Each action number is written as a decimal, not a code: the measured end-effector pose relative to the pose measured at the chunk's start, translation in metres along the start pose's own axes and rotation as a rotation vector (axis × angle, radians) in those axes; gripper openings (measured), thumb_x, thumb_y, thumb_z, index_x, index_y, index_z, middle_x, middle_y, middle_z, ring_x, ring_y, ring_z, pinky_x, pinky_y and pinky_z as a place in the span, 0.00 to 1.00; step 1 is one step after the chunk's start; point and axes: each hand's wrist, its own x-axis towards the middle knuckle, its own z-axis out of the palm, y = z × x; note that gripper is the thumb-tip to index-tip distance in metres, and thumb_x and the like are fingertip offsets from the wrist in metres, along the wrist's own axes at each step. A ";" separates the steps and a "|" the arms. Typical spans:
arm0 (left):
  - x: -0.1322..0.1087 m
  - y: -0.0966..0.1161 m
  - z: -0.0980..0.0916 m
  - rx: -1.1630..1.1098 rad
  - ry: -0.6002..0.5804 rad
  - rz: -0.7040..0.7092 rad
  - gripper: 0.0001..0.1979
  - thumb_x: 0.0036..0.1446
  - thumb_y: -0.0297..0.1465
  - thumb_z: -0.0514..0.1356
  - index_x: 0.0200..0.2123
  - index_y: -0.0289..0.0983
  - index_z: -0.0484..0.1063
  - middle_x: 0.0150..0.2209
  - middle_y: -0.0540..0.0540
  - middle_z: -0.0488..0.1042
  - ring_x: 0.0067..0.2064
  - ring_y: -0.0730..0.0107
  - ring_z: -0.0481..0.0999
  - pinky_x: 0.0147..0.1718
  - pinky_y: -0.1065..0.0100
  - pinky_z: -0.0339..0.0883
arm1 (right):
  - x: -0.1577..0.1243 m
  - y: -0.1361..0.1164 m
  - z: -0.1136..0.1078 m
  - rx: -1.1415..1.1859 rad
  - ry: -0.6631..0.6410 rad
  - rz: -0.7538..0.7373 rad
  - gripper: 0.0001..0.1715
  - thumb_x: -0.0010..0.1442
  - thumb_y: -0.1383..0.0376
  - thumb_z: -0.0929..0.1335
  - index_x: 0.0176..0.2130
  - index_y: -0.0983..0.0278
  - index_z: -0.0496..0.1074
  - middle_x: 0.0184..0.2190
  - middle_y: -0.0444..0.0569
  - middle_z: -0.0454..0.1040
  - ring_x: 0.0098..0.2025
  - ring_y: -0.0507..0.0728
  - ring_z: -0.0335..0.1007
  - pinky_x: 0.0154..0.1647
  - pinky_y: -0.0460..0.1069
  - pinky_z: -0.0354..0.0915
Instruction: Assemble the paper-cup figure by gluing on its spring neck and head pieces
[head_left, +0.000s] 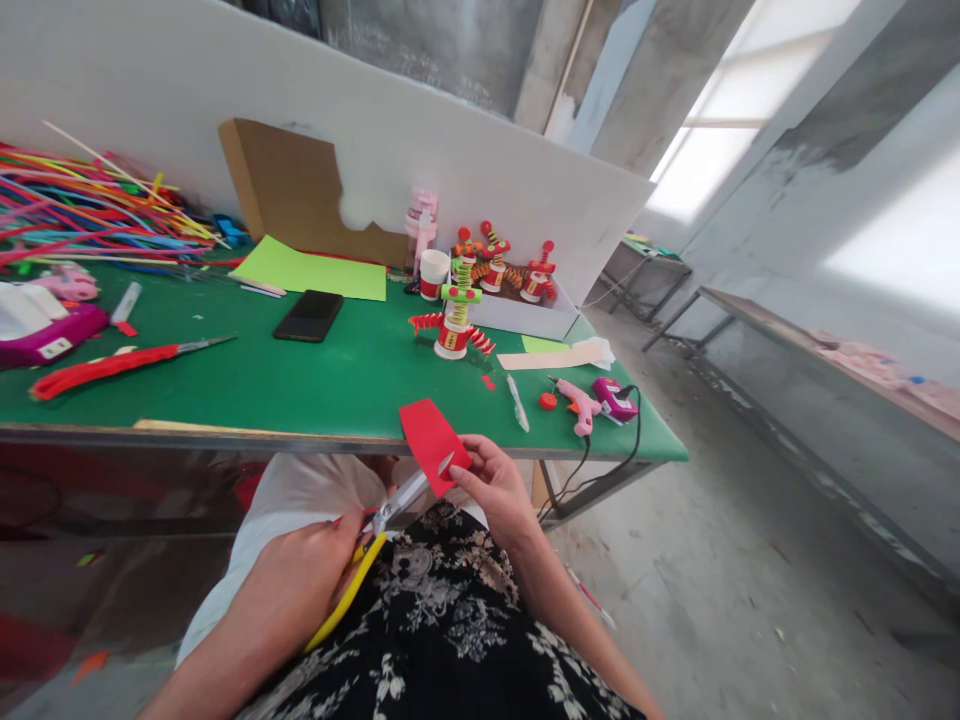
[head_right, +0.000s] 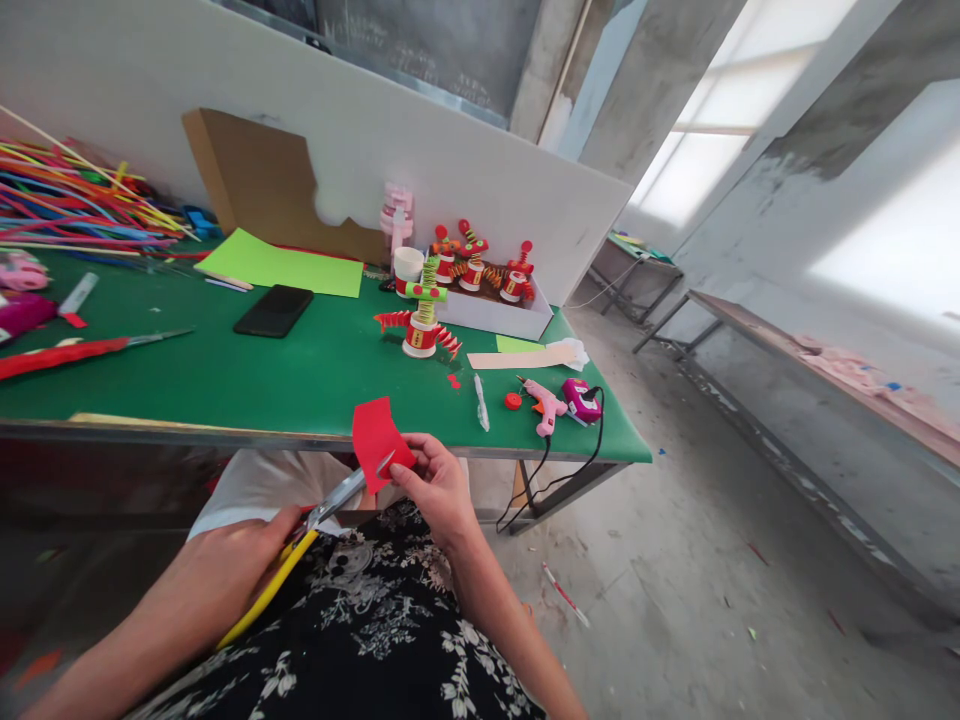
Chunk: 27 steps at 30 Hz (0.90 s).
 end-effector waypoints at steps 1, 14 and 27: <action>0.000 0.000 0.000 0.000 0.000 0.001 0.23 0.67 0.33 0.42 0.59 0.34 0.65 0.46 0.34 0.80 0.51 0.46 0.79 0.47 0.53 0.69 | 0.000 0.000 0.000 0.005 0.001 0.002 0.21 0.48 0.57 0.78 0.41 0.58 0.75 0.32 0.43 0.81 0.34 0.55 0.78 0.41 0.50 0.72; -0.002 -0.001 0.001 0.011 0.017 -0.009 0.23 0.66 0.32 0.43 0.59 0.36 0.66 0.45 0.34 0.80 0.50 0.47 0.80 0.46 0.54 0.70 | 0.001 -0.001 -0.003 0.005 0.004 -0.009 0.23 0.47 0.59 0.79 0.43 0.59 0.75 0.32 0.43 0.82 0.33 0.54 0.77 0.39 0.48 0.71; -0.003 -0.002 0.000 -0.012 0.009 0.008 0.22 0.66 0.32 0.43 0.57 0.35 0.67 0.45 0.34 0.80 0.50 0.45 0.80 0.46 0.52 0.69 | 0.001 -0.002 -0.003 0.010 0.015 -0.004 0.22 0.48 0.60 0.79 0.42 0.59 0.75 0.32 0.42 0.81 0.33 0.53 0.77 0.40 0.48 0.71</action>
